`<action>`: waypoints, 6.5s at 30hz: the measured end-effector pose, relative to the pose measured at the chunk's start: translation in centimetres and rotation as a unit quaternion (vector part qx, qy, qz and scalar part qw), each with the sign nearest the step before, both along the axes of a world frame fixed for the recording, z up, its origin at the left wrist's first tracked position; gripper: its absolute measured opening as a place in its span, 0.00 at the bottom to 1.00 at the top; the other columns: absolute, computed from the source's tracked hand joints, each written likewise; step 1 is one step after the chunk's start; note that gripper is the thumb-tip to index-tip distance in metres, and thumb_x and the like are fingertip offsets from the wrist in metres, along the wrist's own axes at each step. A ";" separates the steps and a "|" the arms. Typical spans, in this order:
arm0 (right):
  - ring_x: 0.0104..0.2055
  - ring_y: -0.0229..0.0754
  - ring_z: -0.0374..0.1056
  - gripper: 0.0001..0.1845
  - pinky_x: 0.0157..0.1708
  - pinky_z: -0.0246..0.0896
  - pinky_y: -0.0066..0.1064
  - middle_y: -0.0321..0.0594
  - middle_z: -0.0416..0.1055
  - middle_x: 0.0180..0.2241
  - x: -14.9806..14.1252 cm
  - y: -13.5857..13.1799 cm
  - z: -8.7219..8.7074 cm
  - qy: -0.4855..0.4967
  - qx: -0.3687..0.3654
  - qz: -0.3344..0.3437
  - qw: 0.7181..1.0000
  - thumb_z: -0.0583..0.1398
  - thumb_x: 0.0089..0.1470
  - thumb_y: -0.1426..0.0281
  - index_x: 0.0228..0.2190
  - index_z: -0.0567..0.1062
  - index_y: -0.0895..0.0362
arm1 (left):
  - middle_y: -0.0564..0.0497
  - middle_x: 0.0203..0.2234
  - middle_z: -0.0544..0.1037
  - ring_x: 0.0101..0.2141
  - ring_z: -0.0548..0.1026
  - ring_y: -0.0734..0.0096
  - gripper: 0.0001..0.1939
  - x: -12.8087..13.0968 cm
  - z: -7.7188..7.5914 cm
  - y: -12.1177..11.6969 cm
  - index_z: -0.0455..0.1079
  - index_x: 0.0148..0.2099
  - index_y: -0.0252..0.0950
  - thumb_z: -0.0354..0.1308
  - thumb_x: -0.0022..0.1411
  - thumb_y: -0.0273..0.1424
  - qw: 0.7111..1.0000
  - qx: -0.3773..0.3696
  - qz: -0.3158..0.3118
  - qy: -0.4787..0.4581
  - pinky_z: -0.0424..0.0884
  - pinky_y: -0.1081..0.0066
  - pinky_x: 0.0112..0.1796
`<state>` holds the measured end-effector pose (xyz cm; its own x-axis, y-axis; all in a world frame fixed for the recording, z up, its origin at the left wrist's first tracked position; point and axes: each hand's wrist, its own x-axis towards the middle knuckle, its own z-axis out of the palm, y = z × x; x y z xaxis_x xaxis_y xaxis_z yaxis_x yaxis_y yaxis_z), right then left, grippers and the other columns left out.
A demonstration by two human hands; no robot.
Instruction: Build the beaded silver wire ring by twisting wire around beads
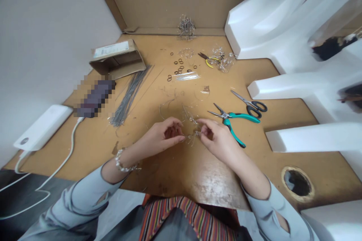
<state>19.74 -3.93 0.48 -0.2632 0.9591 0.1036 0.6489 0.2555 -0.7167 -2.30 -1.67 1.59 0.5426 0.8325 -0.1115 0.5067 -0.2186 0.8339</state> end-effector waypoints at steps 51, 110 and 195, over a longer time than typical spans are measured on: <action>0.28 0.36 0.67 0.18 0.33 0.64 0.29 0.37 0.71 0.28 0.1 0.1 -0.4 -0.005 0.012 0.005 1.000 0.56 0.50 0.74 0.44 0.74 0.59 | 0.53 0.28 0.79 0.27 0.73 0.75 0.06 -0.1 -0.4 0.1 0.63 0.43 0.37 0.51 0.63 0.31 1.000 0.010 0.018 -0.004 0.64 0.76 0.28; 0.24 0.35 0.66 0.13 0.27 0.64 0.28 0.36 0.71 0.25 -0.2 0.1 -1.4 0.039 -0.054 -0.034 0.997 0.58 0.49 0.71 0.38 0.75 0.58 | 0.54 0.24 0.74 0.26 0.72 0.77 0.09 0.4 -2.8 2.0 0.69 0.34 0.31 0.62 0.53 0.32 0.940 -0.227 0.114 -0.227 0.69 0.73 0.32; 0.19 0.32 0.65 0.15 0.22 0.63 0.27 0.35 0.71 0.25 -1.3 1.4 0.5 0.226 -0.184 0.024 0.956 0.60 0.53 0.60 0.37 0.74 0.58 | 0.52 0.26 0.75 0.30 0.76 0.78 0.06 0.5 -2.7 2.1 0.66 0.38 0.31 0.49 0.61 0.19 0.925 -0.299 0.056 -0.227 0.72 0.73 0.36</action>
<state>18.41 -2.50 0.94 -0.3161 0.9403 -0.1260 0.2462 -0.0469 -0.9681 -1.76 0.38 -1.12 0.5601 0.7494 -0.3530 0.0663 0.3842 0.9209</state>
